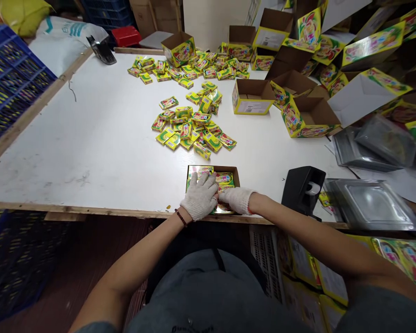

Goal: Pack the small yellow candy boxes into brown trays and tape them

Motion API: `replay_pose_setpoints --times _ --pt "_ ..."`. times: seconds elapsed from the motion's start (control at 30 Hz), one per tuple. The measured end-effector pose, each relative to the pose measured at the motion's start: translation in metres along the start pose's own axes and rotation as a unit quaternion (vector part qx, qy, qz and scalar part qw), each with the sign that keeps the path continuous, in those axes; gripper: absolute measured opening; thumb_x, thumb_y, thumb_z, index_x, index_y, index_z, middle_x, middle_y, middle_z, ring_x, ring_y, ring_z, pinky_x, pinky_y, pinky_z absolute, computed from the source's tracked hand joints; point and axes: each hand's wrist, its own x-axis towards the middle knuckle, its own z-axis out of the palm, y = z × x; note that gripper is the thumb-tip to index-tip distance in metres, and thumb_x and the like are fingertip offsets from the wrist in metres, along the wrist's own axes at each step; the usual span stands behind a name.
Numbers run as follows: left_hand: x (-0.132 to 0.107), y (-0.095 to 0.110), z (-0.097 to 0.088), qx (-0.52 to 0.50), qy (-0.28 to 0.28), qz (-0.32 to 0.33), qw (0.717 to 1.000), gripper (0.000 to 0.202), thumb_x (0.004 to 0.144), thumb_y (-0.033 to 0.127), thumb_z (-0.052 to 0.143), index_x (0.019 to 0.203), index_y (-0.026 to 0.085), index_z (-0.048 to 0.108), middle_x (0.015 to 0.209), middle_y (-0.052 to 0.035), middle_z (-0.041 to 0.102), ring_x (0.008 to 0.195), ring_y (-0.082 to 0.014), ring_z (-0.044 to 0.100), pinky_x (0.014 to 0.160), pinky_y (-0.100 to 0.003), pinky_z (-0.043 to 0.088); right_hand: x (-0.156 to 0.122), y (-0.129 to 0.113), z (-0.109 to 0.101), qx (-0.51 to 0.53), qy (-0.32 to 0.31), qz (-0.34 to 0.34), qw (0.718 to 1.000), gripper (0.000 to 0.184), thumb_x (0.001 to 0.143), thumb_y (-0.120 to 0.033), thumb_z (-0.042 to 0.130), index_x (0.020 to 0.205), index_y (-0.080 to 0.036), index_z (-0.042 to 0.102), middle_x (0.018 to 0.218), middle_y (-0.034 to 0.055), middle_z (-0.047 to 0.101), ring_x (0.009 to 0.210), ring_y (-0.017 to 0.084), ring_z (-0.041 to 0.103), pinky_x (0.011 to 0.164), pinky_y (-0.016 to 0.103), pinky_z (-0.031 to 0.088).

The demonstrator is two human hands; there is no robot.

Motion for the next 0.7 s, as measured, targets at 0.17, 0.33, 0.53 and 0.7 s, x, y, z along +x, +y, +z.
replay_pose_setpoints --times 0.17,0.33,0.53,0.7 --pt "-0.001 0.001 -0.002 0.024 -0.004 0.001 1.0 0.032 0.094 0.032 0.048 0.118 0.019 0.065 0.154 -0.0106 0.047 0.142 -0.0368 0.039 0.115 -0.068 0.026 0.002 -0.012 -0.001 -0.05 -0.115 -0.056 0.991 0.032 0.09 -0.012 0.057 0.119 -0.013 0.069 0.115 0.0164 0.071 0.1 0.026 0.07 0.088 0.034 0.052" --pt "-0.013 -0.021 -0.008 0.033 -0.015 -0.007 0.999 0.029 0.091 0.029 0.052 0.114 0.02 0.067 0.154 -0.0084 0.048 0.141 -0.036 0.041 0.115 -0.068 0.026 0.031 -0.035 -0.009 -0.049 -0.154 -0.053 0.985 0.042 0.088 -0.02 0.061 0.129 -0.012 0.064 0.11 0.0166 0.072 0.092 0.028 0.069 0.076 0.034 0.052" --pt "-0.045 -0.072 -0.024 0.062 -0.015 -0.084 0.994 0.03 0.093 0.029 0.05 0.115 0.02 0.068 0.154 -0.0102 0.047 0.142 -0.0382 0.039 0.114 -0.068 0.026 0.084 -0.032 -0.037 0.109 0.047 -0.081 0.99 0.018 0.091 -0.015 0.053 0.095 -0.016 0.07 0.096 0.0063 0.071 0.088 0.017 0.062 0.08 0.025 0.046" --pt "-0.053 -0.079 -0.023 0.044 0.014 -0.139 0.989 0.029 0.094 0.029 0.051 0.115 0.019 0.069 0.152 -0.0132 0.049 0.142 -0.0393 0.039 0.115 -0.07 0.023 0.134 0.023 -0.056 0.119 0.19 0.177 0.958 0.02 0.094 -0.026 0.052 0.1 -0.013 0.066 0.097 0.0105 0.069 0.089 0.019 0.059 0.078 0.028 0.044"
